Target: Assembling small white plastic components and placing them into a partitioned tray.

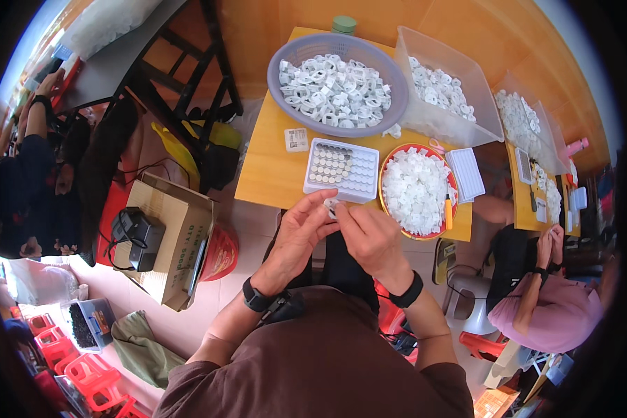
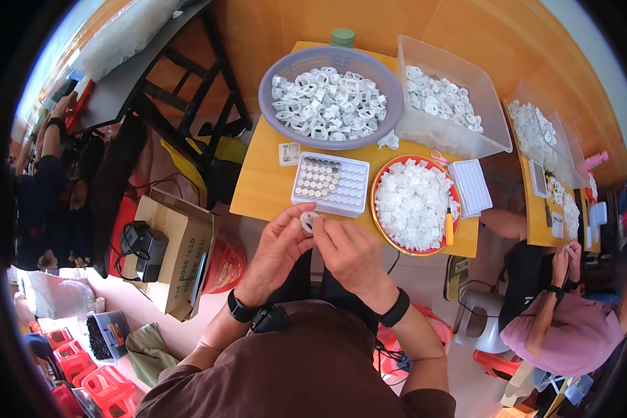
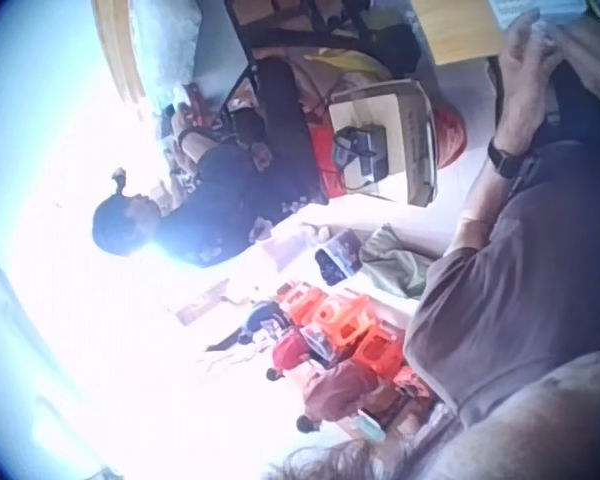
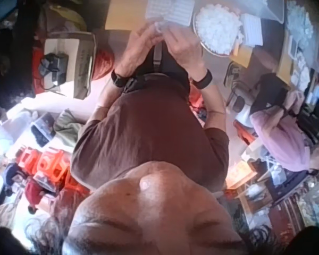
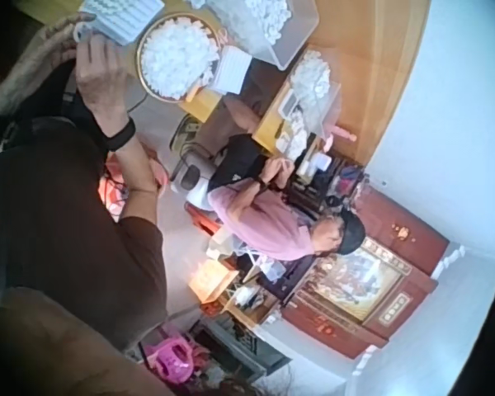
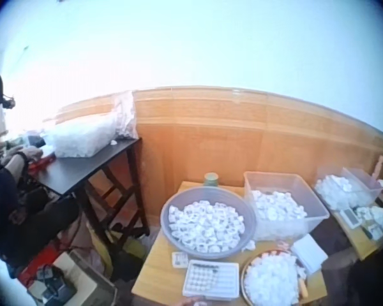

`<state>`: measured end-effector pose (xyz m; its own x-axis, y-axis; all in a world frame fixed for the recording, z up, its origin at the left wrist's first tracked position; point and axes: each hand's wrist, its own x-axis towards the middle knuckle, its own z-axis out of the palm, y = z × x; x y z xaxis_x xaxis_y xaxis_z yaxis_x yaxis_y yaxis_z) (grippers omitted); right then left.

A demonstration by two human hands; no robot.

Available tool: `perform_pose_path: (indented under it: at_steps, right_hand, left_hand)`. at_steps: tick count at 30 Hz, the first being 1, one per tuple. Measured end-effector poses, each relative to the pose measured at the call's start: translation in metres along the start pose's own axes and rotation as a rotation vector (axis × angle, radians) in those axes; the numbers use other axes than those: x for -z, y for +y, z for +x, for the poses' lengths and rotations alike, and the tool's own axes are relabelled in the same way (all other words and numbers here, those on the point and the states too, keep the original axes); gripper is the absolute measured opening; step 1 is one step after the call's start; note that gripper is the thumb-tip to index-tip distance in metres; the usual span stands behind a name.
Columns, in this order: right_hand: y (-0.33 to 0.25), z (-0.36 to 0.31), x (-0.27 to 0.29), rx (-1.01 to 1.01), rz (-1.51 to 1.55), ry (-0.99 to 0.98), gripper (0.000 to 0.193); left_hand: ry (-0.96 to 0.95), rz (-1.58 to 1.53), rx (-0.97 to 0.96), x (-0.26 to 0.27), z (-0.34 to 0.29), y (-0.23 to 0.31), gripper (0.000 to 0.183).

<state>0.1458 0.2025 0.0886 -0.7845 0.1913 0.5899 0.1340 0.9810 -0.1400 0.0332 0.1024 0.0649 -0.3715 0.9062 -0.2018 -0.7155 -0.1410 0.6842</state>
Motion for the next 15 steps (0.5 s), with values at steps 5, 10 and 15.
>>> perform_pose_path:
  at_steps: [5, 10, 15]
  right_hand:
    - [-0.009, -0.011, -0.008, -0.069, 0.104, 0.077, 0.030]
    - [-0.017, -0.011, -0.008, -0.291, 0.520, 0.173, 0.024]
    - [-0.004, -0.020, -0.006, -0.573, 0.586, 0.251, 0.018]
  left_hand:
    - [-0.015, -0.048, 0.042, 0.012, -0.002, -0.013, 0.038]
    - [-0.121, -0.320, 0.033, 0.027, 0.001, -0.021, 0.038]
    - [-0.133, -0.364, 0.069, 0.031, 0.003, -0.015, 0.042]
